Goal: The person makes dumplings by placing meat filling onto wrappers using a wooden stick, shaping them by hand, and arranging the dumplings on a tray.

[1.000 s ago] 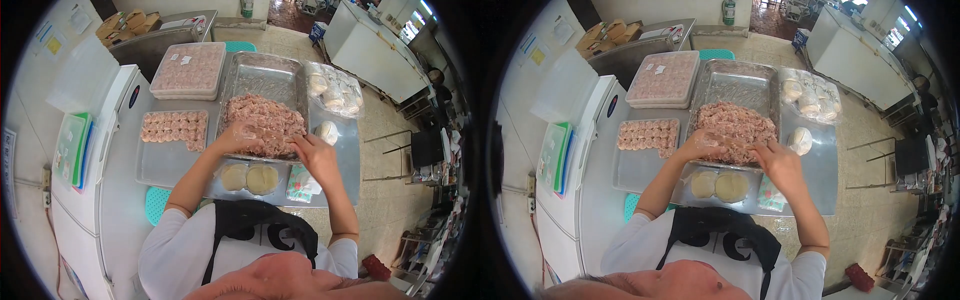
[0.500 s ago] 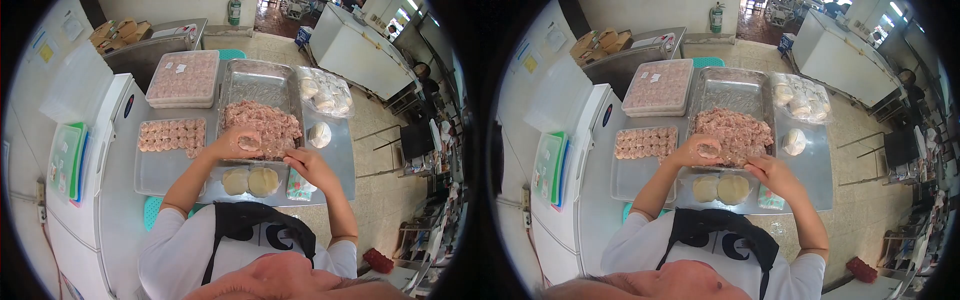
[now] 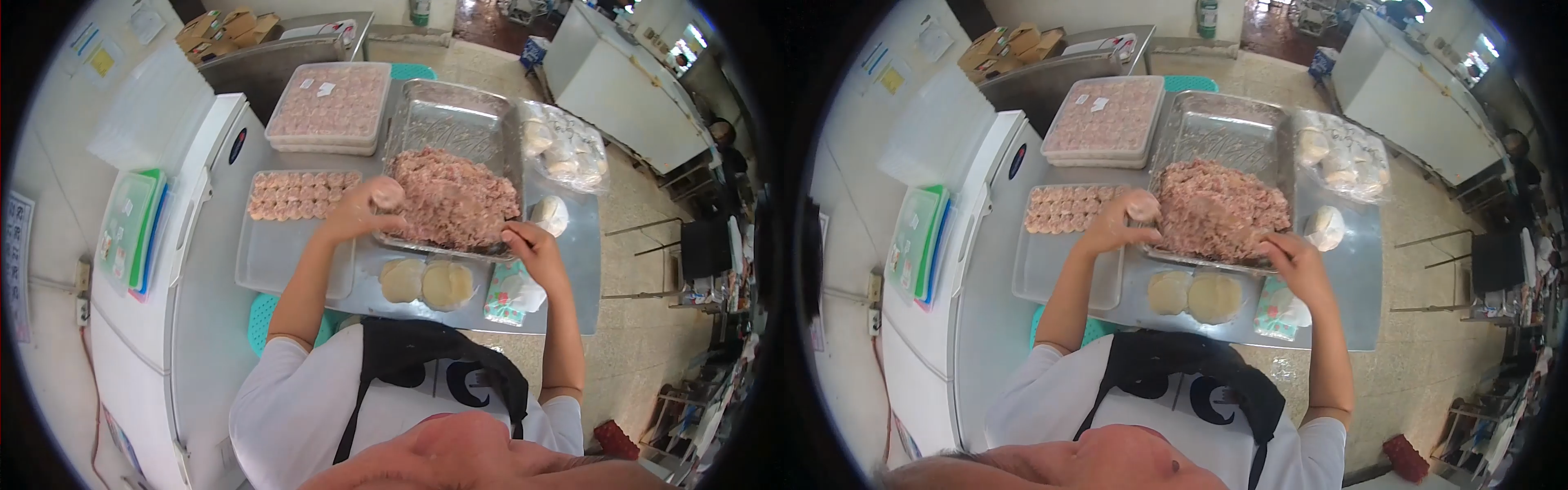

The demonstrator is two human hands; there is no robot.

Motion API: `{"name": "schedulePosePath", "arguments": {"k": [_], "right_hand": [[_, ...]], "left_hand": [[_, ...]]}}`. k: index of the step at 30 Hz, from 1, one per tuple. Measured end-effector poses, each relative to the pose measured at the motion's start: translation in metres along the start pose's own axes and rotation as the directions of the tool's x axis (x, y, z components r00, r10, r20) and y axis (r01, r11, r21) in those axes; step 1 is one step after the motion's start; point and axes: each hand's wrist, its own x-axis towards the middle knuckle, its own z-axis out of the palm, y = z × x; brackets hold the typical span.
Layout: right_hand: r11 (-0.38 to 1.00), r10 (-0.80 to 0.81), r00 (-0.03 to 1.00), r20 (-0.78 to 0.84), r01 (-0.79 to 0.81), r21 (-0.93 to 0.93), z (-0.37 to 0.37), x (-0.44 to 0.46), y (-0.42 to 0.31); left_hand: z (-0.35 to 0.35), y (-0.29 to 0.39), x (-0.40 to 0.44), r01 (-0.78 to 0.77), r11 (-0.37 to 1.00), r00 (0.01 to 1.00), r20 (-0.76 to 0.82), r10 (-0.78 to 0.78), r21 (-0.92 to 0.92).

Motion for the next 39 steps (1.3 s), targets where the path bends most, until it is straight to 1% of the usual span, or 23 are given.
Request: {"name": "schedulePosePath", "arguments": {"k": [1,2,3,4,6,9,12,15,18,21,24,27,30,31,32,33,34,35,36,37,39], "right_hand": [[0.984,0.125,0.992,0.019,-0.126,0.125,0.006,0.001,0.015],[0.937,0.246,0.968,0.056,-0.252,0.241,0.014,0.002,0.027],[0.906,0.280,0.958,0.057,-0.284,0.313,0.024,0.003,0.036],[0.879,0.305,0.951,0.052,-0.302,0.368,0.034,0.004,0.049],[0.817,0.358,0.933,0.039,-0.333,0.472,0.052,0.005,0.070],[0.724,0.456,0.890,0.023,-0.386,0.572,0.064,0.005,0.075],[0.725,0.425,0.905,0.033,-0.362,0.585,0.065,0.004,0.081],[0.717,0.449,0.893,0.042,-0.387,0.579,0.065,0.005,0.081],[0.719,0.449,0.893,0.037,-0.385,0.578,0.067,0.005,0.080],[0.707,0.453,0.891,0.022,-0.374,0.601,0.067,0.005,0.078],[0.697,0.462,0.887,0.019,-0.376,0.611,0.066,0.005,0.076],[0.762,0.425,0.905,-0.014,-0.350,0.545,0.070,0.004,0.082],[0.816,0.374,0.925,-0.069,-0.293,0.498,0.081,0.003,0.098],[0.810,0.377,0.926,0.004,-0.332,0.484,0.080,0.007,0.093],[0.804,0.411,0.911,0.044,-0.385,0.453,0.068,0.003,0.089],[0.813,0.412,0.902,0.130,-0.428,0.395,0.055,0.006,0.079],[0.949,0.247,0.966,0.080,-0.257,0.182,0.042,0.007,0.076],[0.996,0.072,0.994,0.080,-0.068,-0.050,0.029,0.006,0.075],[0.952,-0.098,0.987,0.129,0.130,-0.276,0.015,0.007,0.070],[0.896,0.075,0.974,0.212,0.028,-0.444,-0.004,0.009,0.050],[0.832,0.093,0.970,0.224,0.048,-0.552,-0.029,0.017,0.042]], "left_hand": [[-0.016,-0.004,-0.009,0.053,0.996,0.991,-0.126,-0.044,0.071],[-0.034,-0.009,-0.020,0.284,0.950,0.952,-0.155,-0.264,0.127],[-0.053,-0.012,-0.031,0.497,0.850,0.863,-0.198,-0.465,0.173],[-0.067,-0.019,-0.045,0.522,0.831,0.843,-0.263,-0.470,0.190],[-0.083,-0.047,-0.078,0.565,0.796,0.799,-0.384,-0.463,0.218],[-0.085,-0.084,-0.124,0.450,0.732,0.853,-0.489,-0.182,0.512],[-0.074,-0.102,-0.147,0.549,0.684,0.822,-0.458,-0.337,0.481],[-0.048,-0.082,-0.138,0.656,0.709,0.732,-0.444,-0.516,0.259],[-0.027,-0.080,-0.131,0.690,0.663,0.704,-0.486,-0.518,0.292],[-0.024,-0.093,-0.125,0.690,0.658,0.703,-0.497,-0.510,0.301],[-0.031,-0.105,-0.117,0.565,0.751,0.800,-0.450,-0.397,0.342],[-0.036,-0.108,-0.114,0.545,0.727,0.831,-0.384,-0.403,0.417],[-0.038,-0.101,-0.115,0.588,0.756,0.797,-0.360,-0.484,0.286],[-0.043,-0.098,-0.122,0.560,0.763,0.815,-0.382,-0.436,0.322],[-0.037,-0.099,-0.123,0.510,0.790,0.846,-0.368,-0.387,0.341],[-0.040,-0.095,-0.127,0.480,0.771,0.867,-0.356,-0.347,0.418],[-0.037,-0.088,-0.129,0.448,0.746,0.888,-0.343,-0.306,0.492],[-0.028,-0.077,-0.127,0.432,0.708,0.896,-0.354,-0.268,0.558],[-0.022,-0.063,-0.124,0.416,0.664,0.903,-0.366,-0.223,0.622],[-0.018,-0.052,-0.118,0.402,0.611,0.909,-0.379,-0.175,0.682],[0.002,-0.023,-0.101,0.228,0.797,0.966,-0.236,-0.111,0.559]]}}
